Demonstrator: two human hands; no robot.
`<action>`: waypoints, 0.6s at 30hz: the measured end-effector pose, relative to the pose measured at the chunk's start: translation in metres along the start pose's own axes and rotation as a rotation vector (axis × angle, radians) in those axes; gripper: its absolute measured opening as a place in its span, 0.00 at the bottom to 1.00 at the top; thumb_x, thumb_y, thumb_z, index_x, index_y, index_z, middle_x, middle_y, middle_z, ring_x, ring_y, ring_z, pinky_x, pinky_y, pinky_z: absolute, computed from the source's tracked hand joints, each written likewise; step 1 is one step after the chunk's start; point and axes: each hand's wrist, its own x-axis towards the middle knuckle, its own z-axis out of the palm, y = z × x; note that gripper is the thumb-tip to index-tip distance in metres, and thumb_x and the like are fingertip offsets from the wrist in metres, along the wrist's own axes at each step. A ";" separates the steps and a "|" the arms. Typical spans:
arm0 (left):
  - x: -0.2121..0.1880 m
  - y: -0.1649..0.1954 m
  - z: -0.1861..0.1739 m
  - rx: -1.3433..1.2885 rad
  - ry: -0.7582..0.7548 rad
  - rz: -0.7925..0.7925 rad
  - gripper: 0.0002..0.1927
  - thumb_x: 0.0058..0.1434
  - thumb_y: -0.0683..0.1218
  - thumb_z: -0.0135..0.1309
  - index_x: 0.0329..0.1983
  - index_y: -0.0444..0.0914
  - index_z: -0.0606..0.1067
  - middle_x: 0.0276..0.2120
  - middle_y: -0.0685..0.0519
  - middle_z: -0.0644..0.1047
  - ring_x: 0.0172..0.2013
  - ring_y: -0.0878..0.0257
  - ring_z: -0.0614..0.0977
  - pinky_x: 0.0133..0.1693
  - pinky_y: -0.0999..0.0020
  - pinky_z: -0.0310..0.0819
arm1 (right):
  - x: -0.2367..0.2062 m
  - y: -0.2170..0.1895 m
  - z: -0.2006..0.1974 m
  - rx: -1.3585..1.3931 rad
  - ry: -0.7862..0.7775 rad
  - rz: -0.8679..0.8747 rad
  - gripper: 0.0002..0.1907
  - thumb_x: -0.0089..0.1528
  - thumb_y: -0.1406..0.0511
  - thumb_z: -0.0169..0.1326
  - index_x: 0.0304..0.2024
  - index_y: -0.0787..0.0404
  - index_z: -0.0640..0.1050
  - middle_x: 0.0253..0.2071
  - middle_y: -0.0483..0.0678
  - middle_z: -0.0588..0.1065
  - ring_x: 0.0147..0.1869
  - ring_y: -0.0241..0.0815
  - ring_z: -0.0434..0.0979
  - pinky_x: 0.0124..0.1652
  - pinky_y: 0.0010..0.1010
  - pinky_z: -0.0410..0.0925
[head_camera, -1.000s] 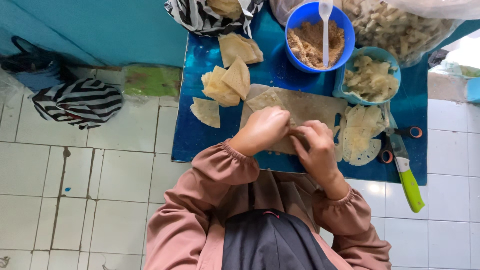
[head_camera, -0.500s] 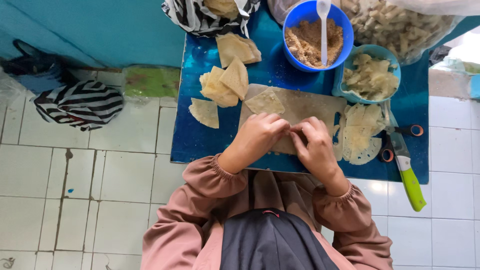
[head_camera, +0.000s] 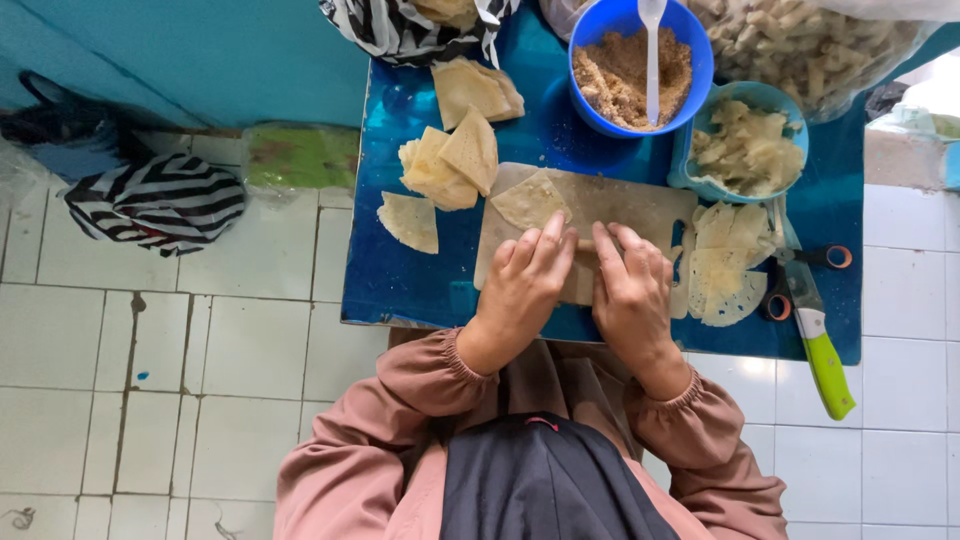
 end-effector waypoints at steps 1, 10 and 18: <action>0.003 -0.002 0.002 -0.011 0.008 -0.003 0.23 0.63 0.45 0.49 0.62 0.38 0.75 0.64 0.51 0.73 0.57 0.61 0.73 0.55 0.65 0.66 | 0.002 0.001 0.000 0.000 0.022 -0.018 0.22 0.61 0.73 0.55 0.59 0.62 0.78 0.60 0.53 0.72 0.64 0.54 0.71 0.61 0.43 0.61; 0.023 -0.046 0.008 -0.129 0.066 -0.266 0.22 0.62 0.41 0.54 0.61 0.37 0.75 0.55 0.50 0.75 0.51 0.54 0.77 0.50 0.59 0.71 | 0.045 0.011 0.000 0.079 -0.049 -0.071 0.12 0.61 0.67 0.63 0.46 0.61 0.80 0.51 0.52 0.73 0.55 0.55 0.72 0.53 0.45 0.63; 0.048 -0.061 0.014 -0.149 -0.018 -0.356 0.14 0.57 0.48 0.62 0.43 0.39 0.74 0.39 0.49 0.72 0.42 0.51 0.76 0.41 0.56 0.71 | 0.110 0.095 -0.049 -0.004 0.282 -0.168 0.06 0.73 0.70 0.61 0.42 0.63 0.78 0.44 0.54 0.74 0.56 0.54 0.72 0.59 0.42 0.63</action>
